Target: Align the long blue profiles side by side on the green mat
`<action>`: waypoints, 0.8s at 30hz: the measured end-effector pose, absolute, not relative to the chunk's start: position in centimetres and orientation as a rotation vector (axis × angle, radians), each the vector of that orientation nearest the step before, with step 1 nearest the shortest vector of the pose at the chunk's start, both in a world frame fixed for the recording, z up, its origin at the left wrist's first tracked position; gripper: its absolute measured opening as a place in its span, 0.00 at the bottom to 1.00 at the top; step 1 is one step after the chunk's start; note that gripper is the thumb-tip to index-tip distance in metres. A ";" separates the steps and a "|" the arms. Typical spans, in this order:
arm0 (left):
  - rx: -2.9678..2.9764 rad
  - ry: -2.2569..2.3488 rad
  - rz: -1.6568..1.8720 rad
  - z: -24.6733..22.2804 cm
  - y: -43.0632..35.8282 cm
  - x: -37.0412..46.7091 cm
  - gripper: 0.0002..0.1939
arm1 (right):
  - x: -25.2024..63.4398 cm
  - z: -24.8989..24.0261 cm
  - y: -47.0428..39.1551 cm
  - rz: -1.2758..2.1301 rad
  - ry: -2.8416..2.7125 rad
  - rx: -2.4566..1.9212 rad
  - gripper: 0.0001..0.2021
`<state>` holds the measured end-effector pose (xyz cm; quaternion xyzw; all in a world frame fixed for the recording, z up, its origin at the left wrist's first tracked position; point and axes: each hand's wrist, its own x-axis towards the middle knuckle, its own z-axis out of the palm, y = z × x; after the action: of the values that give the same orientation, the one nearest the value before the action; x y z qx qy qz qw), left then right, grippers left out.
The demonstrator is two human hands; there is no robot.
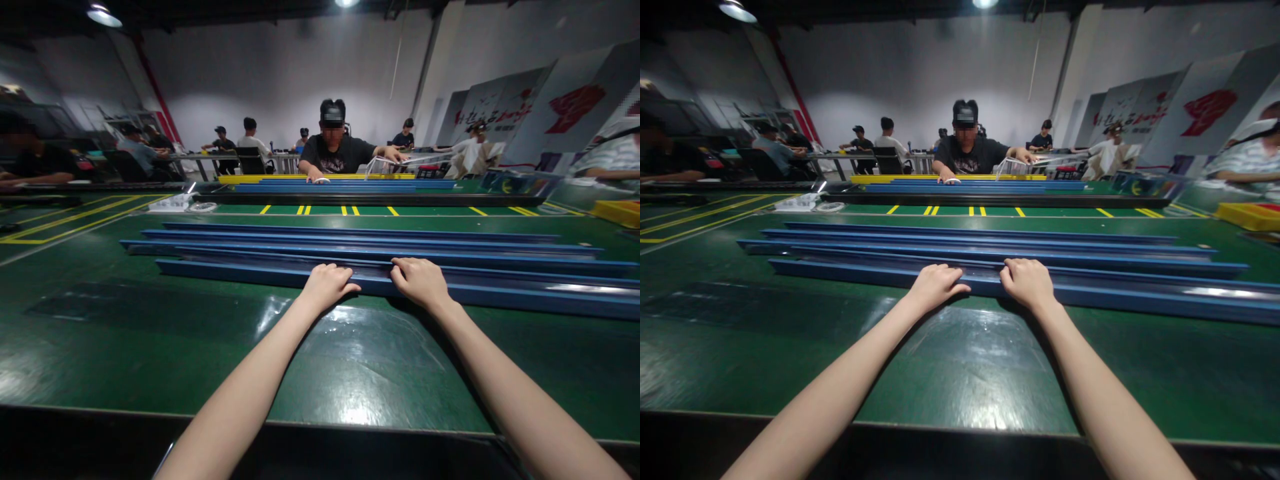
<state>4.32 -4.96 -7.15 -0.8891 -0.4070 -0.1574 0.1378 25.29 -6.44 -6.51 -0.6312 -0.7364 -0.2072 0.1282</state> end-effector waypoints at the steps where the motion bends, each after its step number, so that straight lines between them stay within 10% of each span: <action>1: -2.572 -1.176 -0.457 -7.2 -5.0 4.3 0.19 | 25.3 -6.5 -6.4 -0.603 -2.143 -1.833 0.19; 24: -2.562 -1.287 -0.468 -6.9 -5.3 4.4 0.20 | 25.3 -6.5 -6.5 -0.602 -2.147 -1.842 0.19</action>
<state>4.40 -5.31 -6.94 -0.8757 -0.4400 -0.1599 0.1181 25.31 -6.45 -6.49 -0.6320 -0.7365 -0.2067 0.1244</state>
